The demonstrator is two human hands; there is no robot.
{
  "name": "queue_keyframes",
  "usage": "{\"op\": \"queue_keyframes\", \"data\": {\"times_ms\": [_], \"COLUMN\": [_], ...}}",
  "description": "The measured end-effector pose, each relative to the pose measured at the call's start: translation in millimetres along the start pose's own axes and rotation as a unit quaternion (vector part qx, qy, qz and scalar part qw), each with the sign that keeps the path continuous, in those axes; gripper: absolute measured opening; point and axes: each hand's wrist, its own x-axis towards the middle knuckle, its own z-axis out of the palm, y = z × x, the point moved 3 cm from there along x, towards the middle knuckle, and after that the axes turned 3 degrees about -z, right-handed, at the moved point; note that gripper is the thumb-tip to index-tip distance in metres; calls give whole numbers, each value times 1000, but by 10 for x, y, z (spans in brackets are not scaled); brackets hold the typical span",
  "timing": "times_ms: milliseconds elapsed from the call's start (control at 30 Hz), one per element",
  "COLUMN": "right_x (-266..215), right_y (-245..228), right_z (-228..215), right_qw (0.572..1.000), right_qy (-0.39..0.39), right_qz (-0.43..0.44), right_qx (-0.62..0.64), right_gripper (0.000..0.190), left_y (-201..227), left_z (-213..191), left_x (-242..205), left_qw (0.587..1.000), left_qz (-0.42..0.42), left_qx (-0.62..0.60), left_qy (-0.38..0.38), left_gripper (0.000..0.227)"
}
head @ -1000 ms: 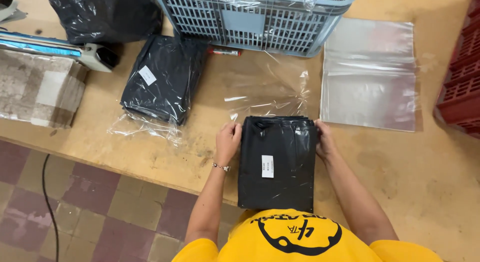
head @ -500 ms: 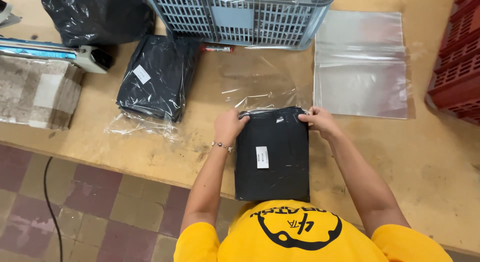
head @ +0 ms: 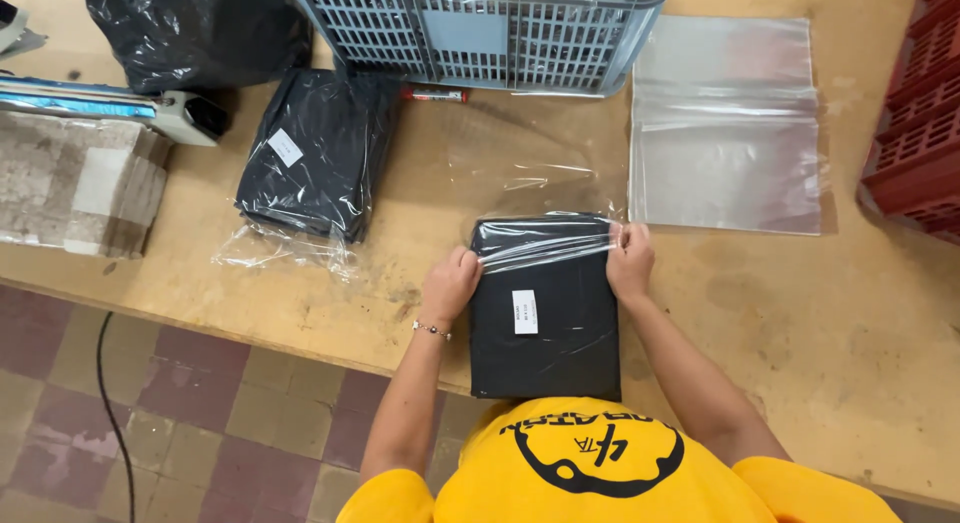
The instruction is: The person places black rectangular items into clear plastic bags, seals them, and stacks them on the table. They repeatedly retrieve items from a red basket, package them, and place the finished packages into a grey basket.
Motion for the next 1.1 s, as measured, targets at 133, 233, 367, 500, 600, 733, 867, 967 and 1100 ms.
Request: {"op": "queue_keyframes", "data": {"times_ms": [133,233,367,500,600,733,867,967,1100], "right_x": [41,119,180,330,195,307,221,165,210], "right_y": [382,360,-153,102,-803,4,400,318,315], "right_z": [120,131,-26,59,-256,93,317,277,276], "right_qw": [990,967,948,945,922,900,874,862,870], "right_qy": [4,-59,-188,-280,-316,-264,-231,-224,-286], "right_qz": [139,242,219,170,221,325,373,361,309], "right_qx": [35,50,137,-11,-24,116,208,276,255], "right_gripper": [28,31,31,47,56,50,37,32,26], "left_y": [88,89,48,34,4,-129,-303,-227,-168], "left_z": [-122,33,281,316,415,513,817,650,811], "left_x": [-50,-167,-193,-121,-112,-102,-211,-130,-270], "left_qw": [999,996,980,934,889,821,766,762,727], "left_qz": [-12,-68,-183,-278,-367,-462,-492,-473,-446], "left_qx": [19,59,-10,-44,-110,-218,-341,-391,-505], "left_qy": [25,5,-76,-219,-252,-256,-235,-206,-129], "left_gripper": [17,15,16,18,13,18,20,15,7]}}
